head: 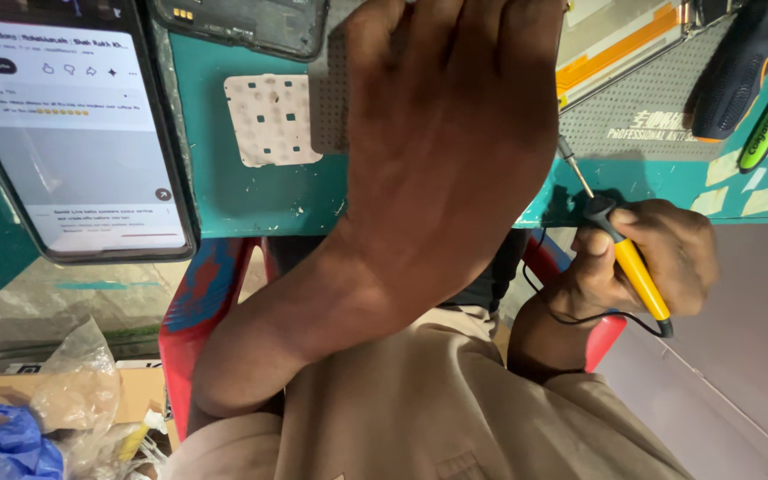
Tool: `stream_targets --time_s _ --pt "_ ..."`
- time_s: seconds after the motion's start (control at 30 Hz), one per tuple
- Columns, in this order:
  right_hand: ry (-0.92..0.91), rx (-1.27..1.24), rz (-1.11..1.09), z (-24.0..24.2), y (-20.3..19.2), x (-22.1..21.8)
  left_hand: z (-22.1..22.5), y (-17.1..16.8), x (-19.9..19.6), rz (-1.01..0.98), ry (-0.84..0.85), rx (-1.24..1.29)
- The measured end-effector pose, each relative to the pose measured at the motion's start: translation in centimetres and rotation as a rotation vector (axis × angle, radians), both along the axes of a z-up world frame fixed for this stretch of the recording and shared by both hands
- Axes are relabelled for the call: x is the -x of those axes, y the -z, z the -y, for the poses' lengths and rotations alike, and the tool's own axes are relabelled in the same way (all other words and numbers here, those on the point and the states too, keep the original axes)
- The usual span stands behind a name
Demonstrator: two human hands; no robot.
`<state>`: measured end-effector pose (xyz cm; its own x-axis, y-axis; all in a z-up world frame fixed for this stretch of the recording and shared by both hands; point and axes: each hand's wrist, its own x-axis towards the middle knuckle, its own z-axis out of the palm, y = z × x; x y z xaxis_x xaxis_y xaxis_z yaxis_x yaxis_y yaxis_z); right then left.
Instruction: The person uses a yellow-handled soldering iron to work on the internal components of a disassembled smartphone. They carefully apply heat to specific points on the circuit board while holding the device steady with their left hand. A second smartphone displaying a video is visible on the workbench.
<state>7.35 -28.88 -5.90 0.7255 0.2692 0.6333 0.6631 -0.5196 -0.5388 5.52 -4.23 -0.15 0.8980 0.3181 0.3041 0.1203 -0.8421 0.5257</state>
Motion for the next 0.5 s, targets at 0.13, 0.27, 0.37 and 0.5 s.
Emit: stream_targets --time_s 0.13,0.27,0.37,0.5 --pt "-0.009 0.027 0.007 0.4 0.1 -0.2 -1.1 -0.7 -0.1 -0.004 0.043 0.003" --pt "-0.025 0.045 -0.014 0.7 0.2 0.0 -3.6 -2.3 2.2 -0.011 0.110 0.034" --pt "-0.051 0.076 -0.037 1.1 0.0 0.1 -5.2 -3.8 4.3 -0.039 0.125 -0.047" --pt "-0.069 0.071 -0.066 1.2 -0.1 0.2 -6.0 -4.1 4.5 -0.042 0.194 -0.163"
